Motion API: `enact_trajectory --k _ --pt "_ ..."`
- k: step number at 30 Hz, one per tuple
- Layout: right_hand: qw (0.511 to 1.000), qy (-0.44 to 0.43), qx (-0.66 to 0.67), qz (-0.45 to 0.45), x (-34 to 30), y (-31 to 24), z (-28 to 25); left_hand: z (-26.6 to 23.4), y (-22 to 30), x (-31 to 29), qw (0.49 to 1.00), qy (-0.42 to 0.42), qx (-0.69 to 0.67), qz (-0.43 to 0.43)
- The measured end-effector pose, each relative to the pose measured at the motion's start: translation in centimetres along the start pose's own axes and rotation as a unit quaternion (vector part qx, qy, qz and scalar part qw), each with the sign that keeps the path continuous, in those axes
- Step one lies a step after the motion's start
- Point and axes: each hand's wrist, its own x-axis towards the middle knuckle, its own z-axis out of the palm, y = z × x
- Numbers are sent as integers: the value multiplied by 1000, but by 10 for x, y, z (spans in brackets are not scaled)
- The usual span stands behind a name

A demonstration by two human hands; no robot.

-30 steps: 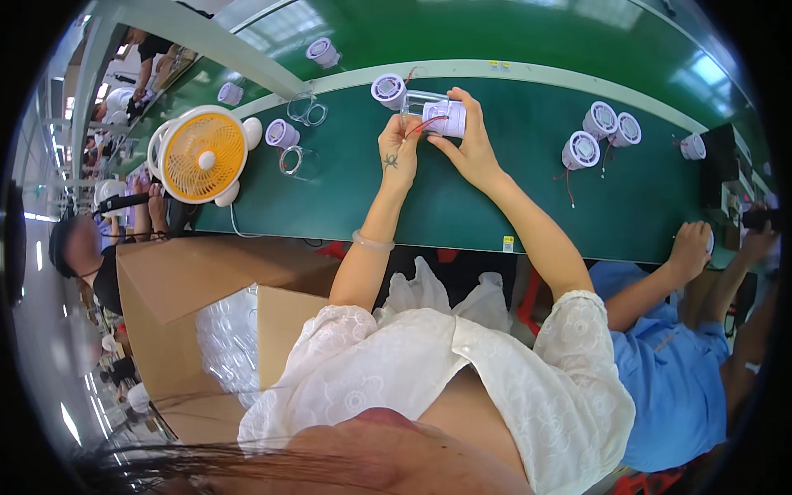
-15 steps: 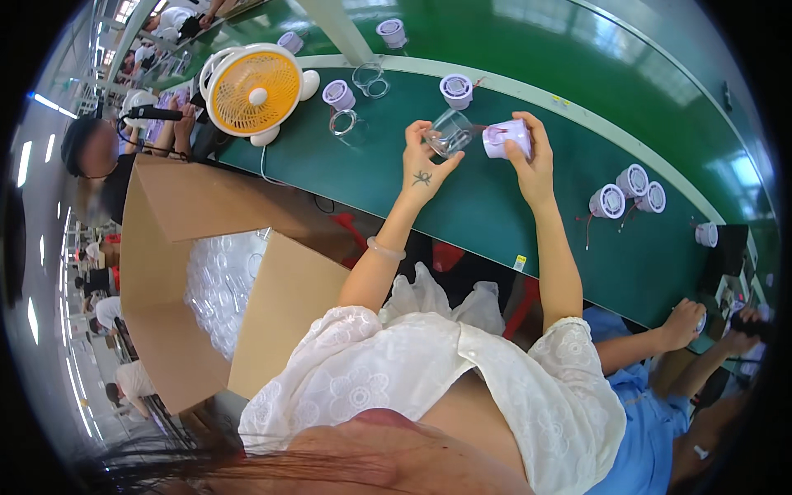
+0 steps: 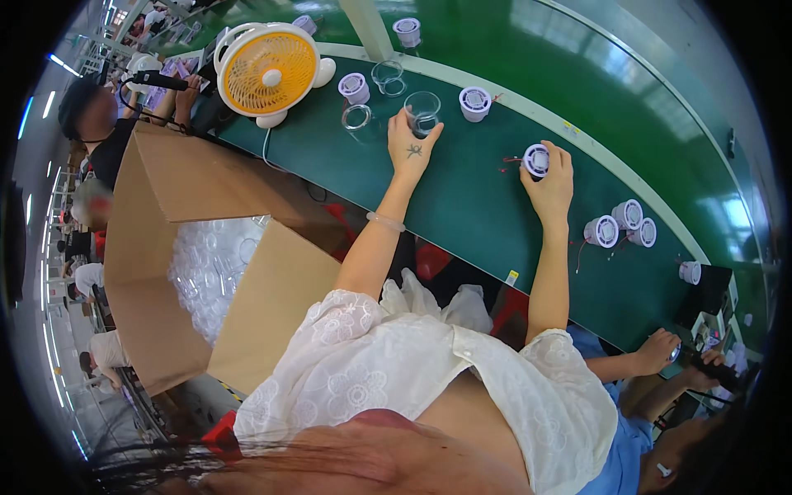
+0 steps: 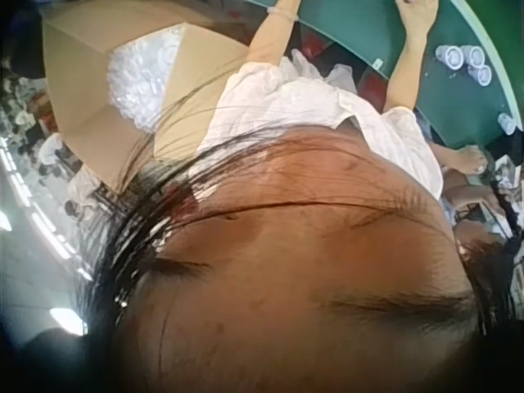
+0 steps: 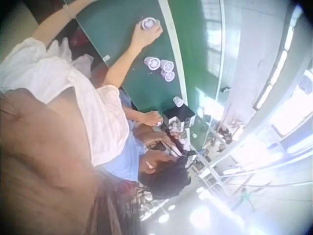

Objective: Assembling electronic components by inserting internal modules into plastic housings at a factory workstation.

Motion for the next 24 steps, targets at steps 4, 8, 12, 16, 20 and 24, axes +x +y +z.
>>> enact_trajectory --k 4,8,12,16,20,24 --pt "998 14 -60 31 3 5 -2 1 4 14 994 24 106 -9" --pt "994 20 -79 -66 1 18 1 7 -6 29 968 53 236 -73" --pt "980 42 -123 -151 1 16 -3 17 3 18 983 80 108 -129" --pt "954 142 -88 -250 1 -44 -6 -53 39 -44 993 -69 -65 64" --pt "912 -66 237 -327 -18 -146 13 -231 73 -93 958 -224 -74 161" --pt "753 -352 345 -436 -61 -266 58 -357 28 -105 986 -150 30 -68"
